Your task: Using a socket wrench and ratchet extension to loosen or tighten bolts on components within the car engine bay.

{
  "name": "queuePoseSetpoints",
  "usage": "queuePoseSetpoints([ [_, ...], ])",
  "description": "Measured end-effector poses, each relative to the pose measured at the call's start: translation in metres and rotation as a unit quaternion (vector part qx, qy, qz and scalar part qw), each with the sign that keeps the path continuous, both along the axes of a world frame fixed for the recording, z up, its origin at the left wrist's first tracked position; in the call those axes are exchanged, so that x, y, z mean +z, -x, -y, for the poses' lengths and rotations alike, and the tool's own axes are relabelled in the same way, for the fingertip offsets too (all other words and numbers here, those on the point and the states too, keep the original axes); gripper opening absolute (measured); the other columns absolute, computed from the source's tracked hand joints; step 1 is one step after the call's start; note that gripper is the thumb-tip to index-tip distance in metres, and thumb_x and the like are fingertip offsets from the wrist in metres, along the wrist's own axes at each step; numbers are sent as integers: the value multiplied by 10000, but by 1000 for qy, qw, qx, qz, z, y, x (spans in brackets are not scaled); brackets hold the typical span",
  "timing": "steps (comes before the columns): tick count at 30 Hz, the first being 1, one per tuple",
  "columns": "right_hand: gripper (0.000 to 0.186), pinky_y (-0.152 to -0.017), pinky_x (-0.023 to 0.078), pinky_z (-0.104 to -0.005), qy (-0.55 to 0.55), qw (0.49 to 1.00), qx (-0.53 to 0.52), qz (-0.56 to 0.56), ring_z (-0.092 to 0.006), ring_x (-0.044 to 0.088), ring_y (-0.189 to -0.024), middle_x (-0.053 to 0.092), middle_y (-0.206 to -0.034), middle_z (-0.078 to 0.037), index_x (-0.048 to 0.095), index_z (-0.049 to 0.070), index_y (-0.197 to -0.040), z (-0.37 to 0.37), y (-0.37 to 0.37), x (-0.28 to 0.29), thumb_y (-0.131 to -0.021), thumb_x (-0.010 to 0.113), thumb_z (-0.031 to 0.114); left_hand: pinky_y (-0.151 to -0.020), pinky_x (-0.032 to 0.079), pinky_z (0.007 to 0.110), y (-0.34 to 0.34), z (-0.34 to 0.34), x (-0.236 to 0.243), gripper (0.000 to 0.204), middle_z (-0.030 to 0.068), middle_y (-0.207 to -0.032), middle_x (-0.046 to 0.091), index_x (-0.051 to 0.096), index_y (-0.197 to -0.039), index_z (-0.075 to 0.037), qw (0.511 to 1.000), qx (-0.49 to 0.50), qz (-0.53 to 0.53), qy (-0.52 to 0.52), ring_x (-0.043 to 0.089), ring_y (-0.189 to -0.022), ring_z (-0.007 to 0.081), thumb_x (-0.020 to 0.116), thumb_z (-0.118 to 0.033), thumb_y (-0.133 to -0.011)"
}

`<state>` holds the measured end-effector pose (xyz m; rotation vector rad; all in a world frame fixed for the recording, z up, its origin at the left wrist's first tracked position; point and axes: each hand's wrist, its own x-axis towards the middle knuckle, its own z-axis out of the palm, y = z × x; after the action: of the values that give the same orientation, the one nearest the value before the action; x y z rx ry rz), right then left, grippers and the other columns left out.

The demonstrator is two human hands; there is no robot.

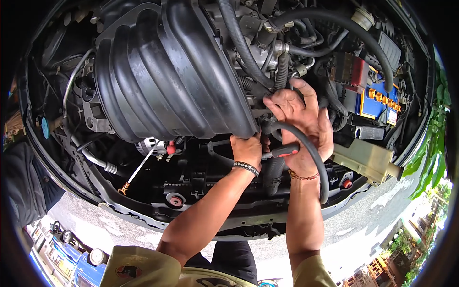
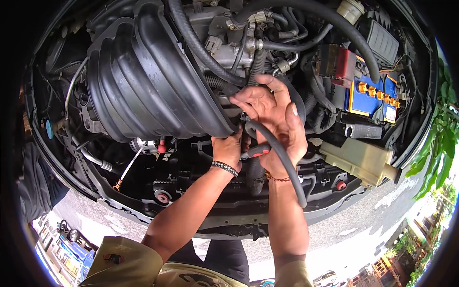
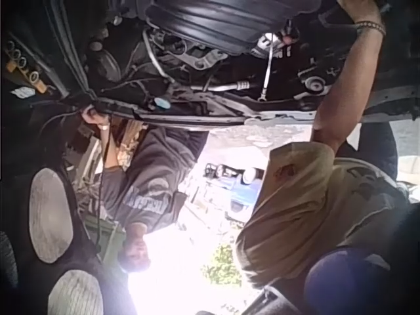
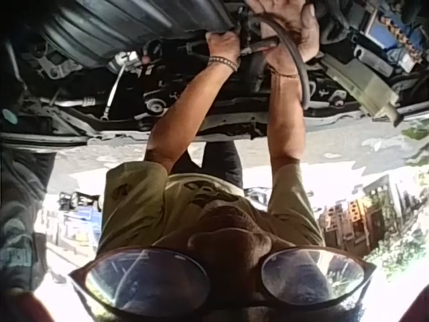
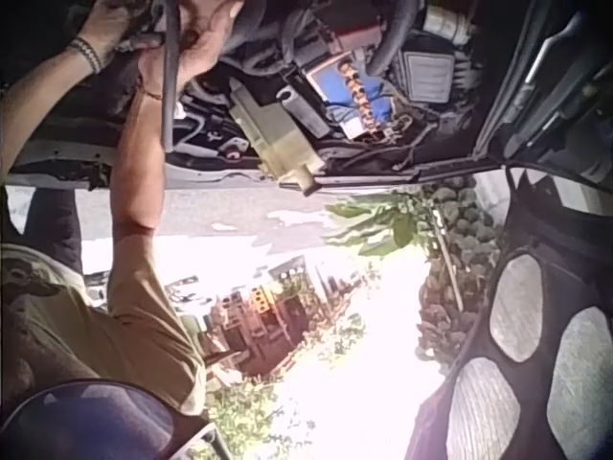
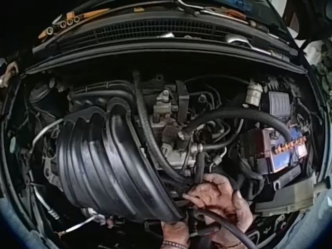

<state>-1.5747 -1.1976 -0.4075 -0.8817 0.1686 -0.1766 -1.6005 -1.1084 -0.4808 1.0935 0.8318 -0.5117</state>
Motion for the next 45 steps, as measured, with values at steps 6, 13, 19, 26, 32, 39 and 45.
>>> queuePoseSetpoints([
  [6, 830, -1091, 309, -485, 12, 998, 58, 3, -366, 514, -1184, 550, -1172, -269, 199, -57, -1440, -10, -3, 3, -942, 253, 605, -358, 395, 249, 1, 1, -2, 84, 51, -676, 579, 544, -904, -20, 1000, 3, -7, -5, 540, -452, 135, 622, -43, -884],
  [13, 928, -1058, 294, -411, 300, 948, 108, -14, -222, 511, -1019, 589, -1130, -194, 484, -86, -1269, -65, -17, 1, -910, 167, 709, -412, 441, 290, 17, -2, -43, 92, 91, -669, 589, 556, -785, 6, 978, 28, 164, -129, 578, -545, 142, 578, -11, -873],
  [19, 429, -959, 373, -309, 250, 949, -182, -57, -193, 508, -1043, 564, -1119, -139, 495, -79, -1200, -38, 2, -5, -1024, 337, 279, -443, 466, 297, 19, 8, -36, 68, 98, -706, 596, 548, -830, 0, 979, 167, -1, 113, 592, -603, 144, 576, -22, -887],
  [26, 104, -566, 463, -249, 522, 786, -18, -332, -116, 577, -597, 573, -647, -50, 581, -4, -912, -7, 112, 30, -813, 598, -29, -426, 449, 285, 0, -7, -5, 49, 87, -658, 578, 519, -874, -11, 999, -15, -4, 44, 588, -544, 168, 559, -23, -900],
  [32, 347, -530, 495, -389, 612, 710, 17, -347, -330, 616, -556, 572, -598, -135, 615, 10, -877, -52, 58, 34, -831, 715, 340, -512, 479, 290, 12, -19, -46, 66, 106, -755, 625, 581, -949, -3, 993, -38, 94, 56, 609, -586, 166, 586, -26, -888],
  [39, 475, -391, 469, -258, 252, 850, -111, -448, -150, 583, -451, 612, -647, -91, 624, -32, -926, -17, 79, 9, -990, 466, 411, -610, 509, 302, -5, -26, 1, 137, 156, -784, 704, 629, -992, 17, 986, -88, 10, 141, 669, -664, 199, 586, -73, -899],
  [45, 292, -467, 477, -303, 741, 632, -92, -206, -257, 623, -527, 615, -649, -171, 608, -56, -866, -39, 83, -1, -890, 662, 230, -594, 521, 312, 3, -25, -8, 48, 105, -789, 675, 622, -867, 39, 986, -99, 127, 41, 692, -719, 218, 600, -2, -879],
])
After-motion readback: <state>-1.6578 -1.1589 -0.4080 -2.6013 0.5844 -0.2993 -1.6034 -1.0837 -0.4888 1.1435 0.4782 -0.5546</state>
